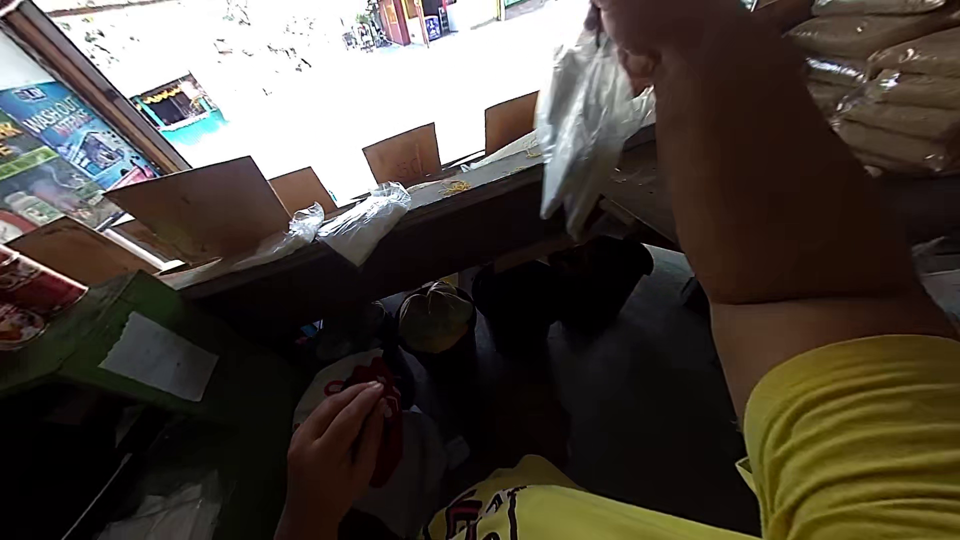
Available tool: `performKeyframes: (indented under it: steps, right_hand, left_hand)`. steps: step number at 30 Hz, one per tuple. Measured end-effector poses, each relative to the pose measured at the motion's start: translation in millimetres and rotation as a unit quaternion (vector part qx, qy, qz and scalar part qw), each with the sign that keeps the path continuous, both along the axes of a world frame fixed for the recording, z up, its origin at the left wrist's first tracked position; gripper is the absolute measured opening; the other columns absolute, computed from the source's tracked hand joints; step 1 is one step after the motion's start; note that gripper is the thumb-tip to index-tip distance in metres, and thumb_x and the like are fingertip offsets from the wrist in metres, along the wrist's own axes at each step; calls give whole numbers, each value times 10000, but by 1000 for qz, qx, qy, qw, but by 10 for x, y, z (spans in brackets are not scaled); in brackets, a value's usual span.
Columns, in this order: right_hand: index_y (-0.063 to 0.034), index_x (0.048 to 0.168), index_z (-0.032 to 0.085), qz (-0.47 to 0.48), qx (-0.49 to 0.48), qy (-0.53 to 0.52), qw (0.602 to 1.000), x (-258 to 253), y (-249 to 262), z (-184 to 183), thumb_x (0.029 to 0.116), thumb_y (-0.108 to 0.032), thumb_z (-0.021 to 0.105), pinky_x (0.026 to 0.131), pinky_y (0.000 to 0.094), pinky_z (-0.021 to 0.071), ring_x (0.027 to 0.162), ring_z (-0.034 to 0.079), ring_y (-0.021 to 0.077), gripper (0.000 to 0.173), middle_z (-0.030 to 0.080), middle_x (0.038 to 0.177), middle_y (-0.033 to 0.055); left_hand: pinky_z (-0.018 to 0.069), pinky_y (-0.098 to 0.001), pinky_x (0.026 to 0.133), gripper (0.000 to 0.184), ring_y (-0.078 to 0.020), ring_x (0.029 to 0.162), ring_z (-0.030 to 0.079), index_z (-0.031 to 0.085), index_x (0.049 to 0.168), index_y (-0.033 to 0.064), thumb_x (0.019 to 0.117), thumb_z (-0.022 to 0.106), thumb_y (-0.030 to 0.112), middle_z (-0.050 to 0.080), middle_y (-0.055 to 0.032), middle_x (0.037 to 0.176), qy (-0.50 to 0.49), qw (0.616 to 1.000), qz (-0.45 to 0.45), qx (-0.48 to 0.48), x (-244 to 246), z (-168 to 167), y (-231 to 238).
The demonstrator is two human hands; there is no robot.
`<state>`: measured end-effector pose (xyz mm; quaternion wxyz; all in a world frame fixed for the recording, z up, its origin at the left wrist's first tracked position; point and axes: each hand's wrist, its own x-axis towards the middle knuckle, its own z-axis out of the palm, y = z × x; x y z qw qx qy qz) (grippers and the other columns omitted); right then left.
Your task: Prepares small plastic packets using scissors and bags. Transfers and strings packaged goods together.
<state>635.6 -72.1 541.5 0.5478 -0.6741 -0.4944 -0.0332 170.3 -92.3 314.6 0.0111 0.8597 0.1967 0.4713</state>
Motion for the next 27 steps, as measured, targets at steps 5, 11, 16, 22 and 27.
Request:
performKeyframes:
  steps: [5, 11, 16, 22, 27]
  right_hand:
    - [-88, 986, 550, 316, 77, 176, 929, -1371, 157, -216, 1034, -114, 559, 608, 205, 523, 614, 548, 46, 56, 559, 775, -27]
    - [19, 1099, 519, 475, -28, 165, 864, -3144, 52, -1156, 1021, -145, 581, 635, 285, 507, 688, 575, 115, 192, 581, 829, 73]
    - [11, 1089, 521, 550, -120, 236, 792, -4294, -130, -1860, 1022, -163, 594, 689, 352, 533, 765, 610, 172, 199, 597, 897, 116]
    - [18, 1156, 519, 627, -188, 261, 709, -5322, -643, -2365, 1019, -138, 589, 769, 326, 546, 850, 640, 142, 219, 642, 978, 112]
    - [50, 1404, 506, 737, -140, 179, 637, -5809, -764, -2730, 1025, -293, 560, 1040, 372, 507, 1232, 595, 195, 513, 583, 1378, 191]
  left_hand:
    - [566, -187, 767, 284, -7, 889, 662, 731, 1176, 87, 1079, 532, 265, 728, -9, 1107, -87, 990, -70, -84, 12, 335, -85]
    - [589, -270, 876, 442, -50, 989, 684, 513, 1457, 4, 1111, 410, 259, 613, -115, 1380, -145, 966, 68, -205, -288, 116, -45]
    - [564, -223, 761, 327, -43, 853, 643, 680, 1209, -30, 1057, 532, 219, 673, -74, 1008, -181, 950, 200, -157, -1012, -349, -281]
    - [526, -268, 917, 230, -85, 993, 632, 701, 1040, -35, 1012, 575, 156, 677, -74, 997, -234, 925, 289, -78, -1821, -852, -883]
    - [538, -250, 813, 258, -67, 861, 622, 674, 1051, 41, 1073, 542, 261, 649, -31, 904, -230, 892, 388, -18, -2364, -1200, -1390]
